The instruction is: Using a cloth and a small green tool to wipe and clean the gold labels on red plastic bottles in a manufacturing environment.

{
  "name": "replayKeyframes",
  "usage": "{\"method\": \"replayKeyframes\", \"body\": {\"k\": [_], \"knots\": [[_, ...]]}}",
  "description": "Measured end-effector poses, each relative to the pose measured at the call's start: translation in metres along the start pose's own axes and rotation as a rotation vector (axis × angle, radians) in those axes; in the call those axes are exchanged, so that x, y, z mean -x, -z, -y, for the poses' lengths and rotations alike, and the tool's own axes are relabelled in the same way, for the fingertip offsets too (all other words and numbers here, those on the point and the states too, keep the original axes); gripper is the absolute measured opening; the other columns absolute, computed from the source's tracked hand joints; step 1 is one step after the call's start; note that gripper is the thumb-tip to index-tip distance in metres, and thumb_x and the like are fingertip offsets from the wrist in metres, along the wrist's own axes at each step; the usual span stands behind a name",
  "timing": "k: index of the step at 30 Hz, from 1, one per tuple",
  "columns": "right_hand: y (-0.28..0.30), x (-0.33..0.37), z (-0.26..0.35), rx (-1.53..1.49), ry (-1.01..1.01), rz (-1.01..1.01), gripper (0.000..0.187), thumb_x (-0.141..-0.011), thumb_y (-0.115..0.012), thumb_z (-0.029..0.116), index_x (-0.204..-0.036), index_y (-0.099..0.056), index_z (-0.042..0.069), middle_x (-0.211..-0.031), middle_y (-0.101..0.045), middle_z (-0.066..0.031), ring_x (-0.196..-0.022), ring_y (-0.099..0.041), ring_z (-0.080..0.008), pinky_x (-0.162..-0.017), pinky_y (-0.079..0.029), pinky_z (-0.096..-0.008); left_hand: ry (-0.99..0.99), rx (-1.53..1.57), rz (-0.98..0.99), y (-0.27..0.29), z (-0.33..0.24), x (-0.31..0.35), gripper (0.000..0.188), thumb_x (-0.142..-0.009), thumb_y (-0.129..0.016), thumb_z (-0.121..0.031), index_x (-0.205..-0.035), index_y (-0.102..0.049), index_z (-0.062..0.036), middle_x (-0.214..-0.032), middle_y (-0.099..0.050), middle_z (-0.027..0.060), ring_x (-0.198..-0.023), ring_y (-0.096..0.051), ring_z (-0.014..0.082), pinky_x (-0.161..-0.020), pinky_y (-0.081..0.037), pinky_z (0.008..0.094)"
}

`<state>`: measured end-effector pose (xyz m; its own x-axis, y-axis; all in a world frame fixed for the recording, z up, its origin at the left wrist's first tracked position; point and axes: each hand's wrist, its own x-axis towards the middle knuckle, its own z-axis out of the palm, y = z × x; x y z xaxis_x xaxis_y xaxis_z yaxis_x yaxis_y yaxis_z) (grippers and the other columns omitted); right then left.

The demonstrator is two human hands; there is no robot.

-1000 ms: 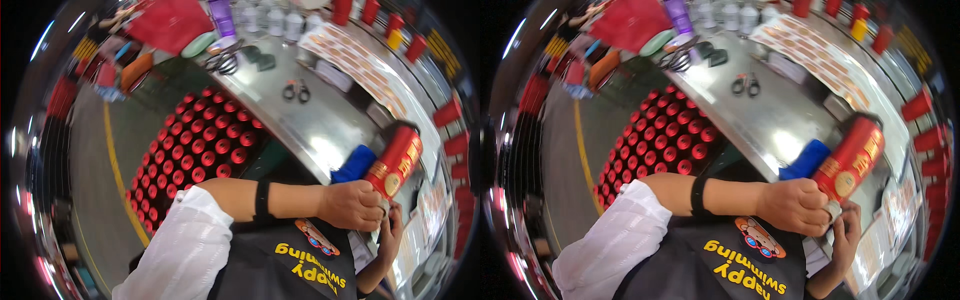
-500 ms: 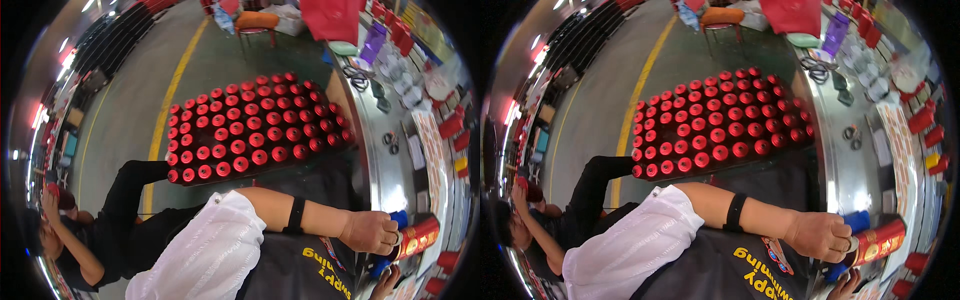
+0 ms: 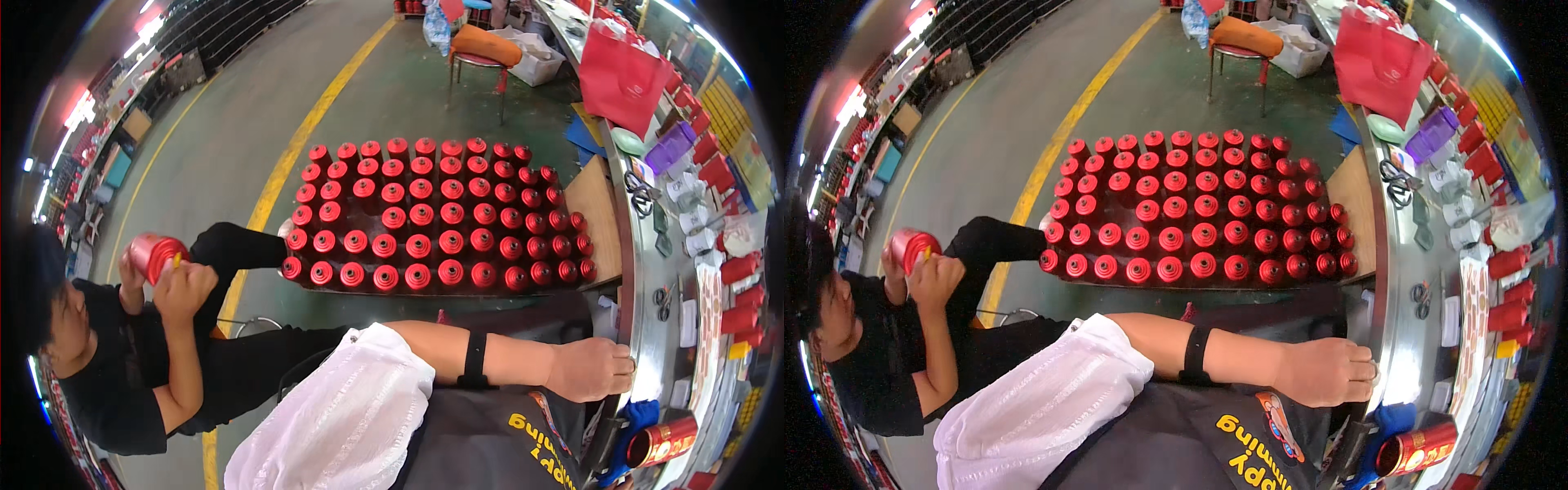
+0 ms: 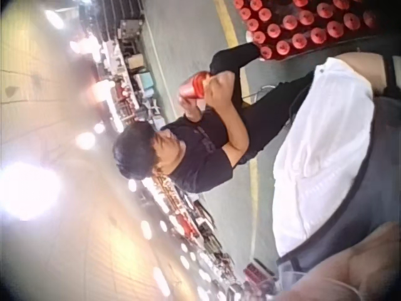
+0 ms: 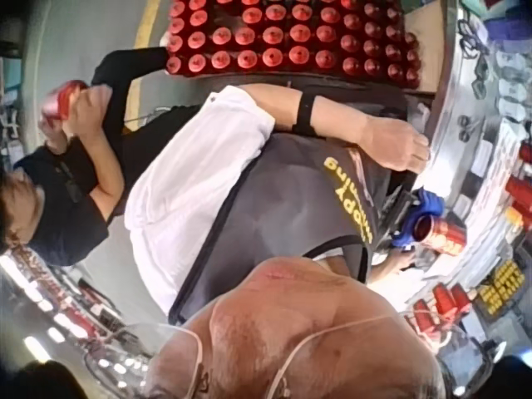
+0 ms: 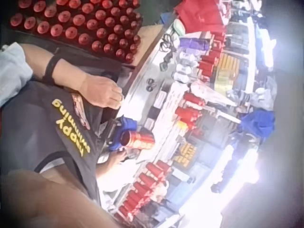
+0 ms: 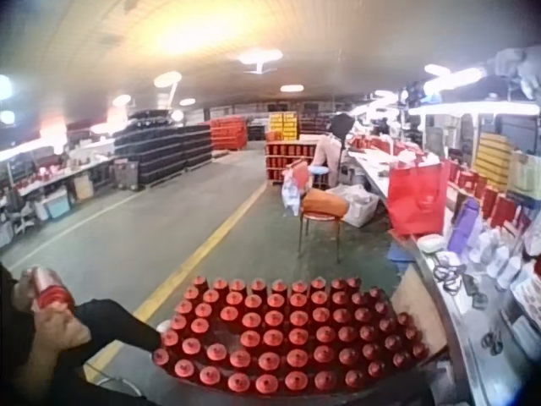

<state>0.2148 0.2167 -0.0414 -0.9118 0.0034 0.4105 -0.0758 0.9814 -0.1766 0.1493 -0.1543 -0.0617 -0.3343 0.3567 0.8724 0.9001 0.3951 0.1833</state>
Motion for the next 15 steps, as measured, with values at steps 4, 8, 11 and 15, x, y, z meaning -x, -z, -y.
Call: {"method": "replayKeyframes", "body": {"k": [4,8,11,15], "knots": [[0.005,-0.018,0.017,-0.032,0.015,-0.028,0.025,-0.094,-0.057,0.016,-0.109,-0.063,-0.003,-0.105,-0.062,-0.0225,-0.090,-0.062,-0.0332,-0.076,-0.051,-0.0419,0.128,-0.002,-0.010,0.011,0.009,0.013,0.021,-0.072,-0.063,-0.016,-0.088,-0.056,-0.0059,-0.088,-0.053,0.0068,-0.083,-0.052,0.0243,-0.070,-0.046,0.0344],[0.005,-0.027,0.032,-0.077,0.006,-0.059,0.025,-0.094,-0.057,0.016,-0.109,-0.063,-0.003,-0.105,-0.062,-0.0224,-0.090,-0.063,-0.0325,-0.076,-0.051,-0.0415,0.242,0.072,-0.012,0.020,0.011,0.024,0.017,-0.074,-0.063,-0.012,-0.089,-0.057,-0.0069,-0.087,-0.054,0.0067,-0.082,-0.053,0.0245,-0.070,-0.046,0.0358],[0.007,-0.030,0.040,-0.102,-0.017,-0.091,0.025,-0.094,-0.057,0.016,-0.109,-0.063,-0.003,-0.105,-0.062,-0.0223,-0.090,-0.063,-0.0320,-0.075,-0.051,-0.0411,0.280,0.125,-0.081,0.016,0.016,0.031,0.015,-0.077,-0.063,-0.011,-0.090,-0.057,-0.0073,-0.086,-0.054,0.0073,-0.080,-0.053,0.0253,-0.070,-0.046,0.0369],[0.019,-0.024,0.047,-0.127,-0.067,-0.143,0.025,-0.094,-0.057,0.016,-0.109,-0.063,-0.003,-0.105,-0.062,-0.0221,-0.089,-0.063,-0.0314,-0.074,-0.052,-0.0407,0.304,0.174,-0.115,0.024,0.018,0.036,0.015,-0.079,-0.063,-0.010,-0.093,-0.057,-0.0070,-0.086,-0.054,0.0083,-0.080,-0.054,0.0269,-0.071,-0.047,0.0379]]}}
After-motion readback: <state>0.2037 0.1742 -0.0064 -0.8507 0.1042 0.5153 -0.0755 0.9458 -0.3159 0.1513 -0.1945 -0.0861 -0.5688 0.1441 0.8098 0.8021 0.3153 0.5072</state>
